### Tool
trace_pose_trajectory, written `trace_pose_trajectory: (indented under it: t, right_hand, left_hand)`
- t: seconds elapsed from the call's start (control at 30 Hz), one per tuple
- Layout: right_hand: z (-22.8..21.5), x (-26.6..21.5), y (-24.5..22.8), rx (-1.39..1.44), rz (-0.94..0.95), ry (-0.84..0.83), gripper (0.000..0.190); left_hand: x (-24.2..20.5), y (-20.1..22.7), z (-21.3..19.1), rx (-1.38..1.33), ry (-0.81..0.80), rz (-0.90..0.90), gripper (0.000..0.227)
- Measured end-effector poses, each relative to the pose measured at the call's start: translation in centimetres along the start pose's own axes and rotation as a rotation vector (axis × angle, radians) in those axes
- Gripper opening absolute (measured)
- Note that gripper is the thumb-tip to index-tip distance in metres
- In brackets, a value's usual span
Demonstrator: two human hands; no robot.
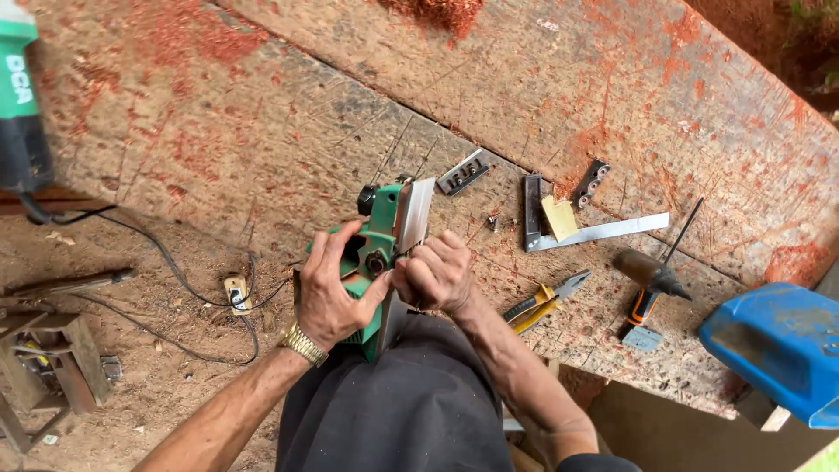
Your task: The person assembles a green electric planer by attaching a metal base plate and inserting small metal components into its slots. They use their hands to align and press the parts into place on a wooden workbench covered in sawdust.
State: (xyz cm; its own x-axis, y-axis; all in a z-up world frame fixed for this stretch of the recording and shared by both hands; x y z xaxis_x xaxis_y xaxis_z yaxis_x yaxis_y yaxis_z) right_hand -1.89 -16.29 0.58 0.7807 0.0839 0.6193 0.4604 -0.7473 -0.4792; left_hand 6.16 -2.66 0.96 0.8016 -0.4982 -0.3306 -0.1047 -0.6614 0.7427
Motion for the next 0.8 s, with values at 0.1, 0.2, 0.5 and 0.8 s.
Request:
trace_pose_trajectory:
  t: [0.1, 0.2, 0.5, 0.8]
  right_hand:
    - [0.3, -0.4, 0.0, -0.004, 0.135, 0.031, 0.036]
    - [0.7, -0.9, 0.1, -0.028, 0.203, 0.069, 0.038]
    - [-2.9, -7.6, 1.2, -0.409, 0.008, -0.123, 0.034]
    - [-5.9, -13.7, -1.1, -0.549, 0.419, -0.191, 0.096]
  left_hand:
    - [0.2, -0.4, 0.2, -0.016, -0.018, -0.014, 0.076]
    - [0.5, -0.6, 0.3, 0.006, -0.027, -0.025, 0.080]
    - [-1.4, -1.2, 0.6, 0.069, 0.085, 0.182, 0.092]
    - [-6.0, -4.0, 2.1, 0.156, 0.394, -0.018, 0.110]
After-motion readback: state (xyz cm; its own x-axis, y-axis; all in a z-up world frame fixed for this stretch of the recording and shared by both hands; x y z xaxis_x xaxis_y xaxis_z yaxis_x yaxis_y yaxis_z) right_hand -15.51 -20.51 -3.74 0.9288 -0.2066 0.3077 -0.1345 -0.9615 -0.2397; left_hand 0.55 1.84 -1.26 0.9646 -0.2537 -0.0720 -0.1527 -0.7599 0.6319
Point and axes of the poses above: each hand's wrist, its own x-axis towards the middle knuckle, its own z-axis out of the palm, y = z × x, the point moved 7 cm from there along x, towards the middle knuckle, and after that the axes turned 8 degrees about -z, right-handed, at the moved point
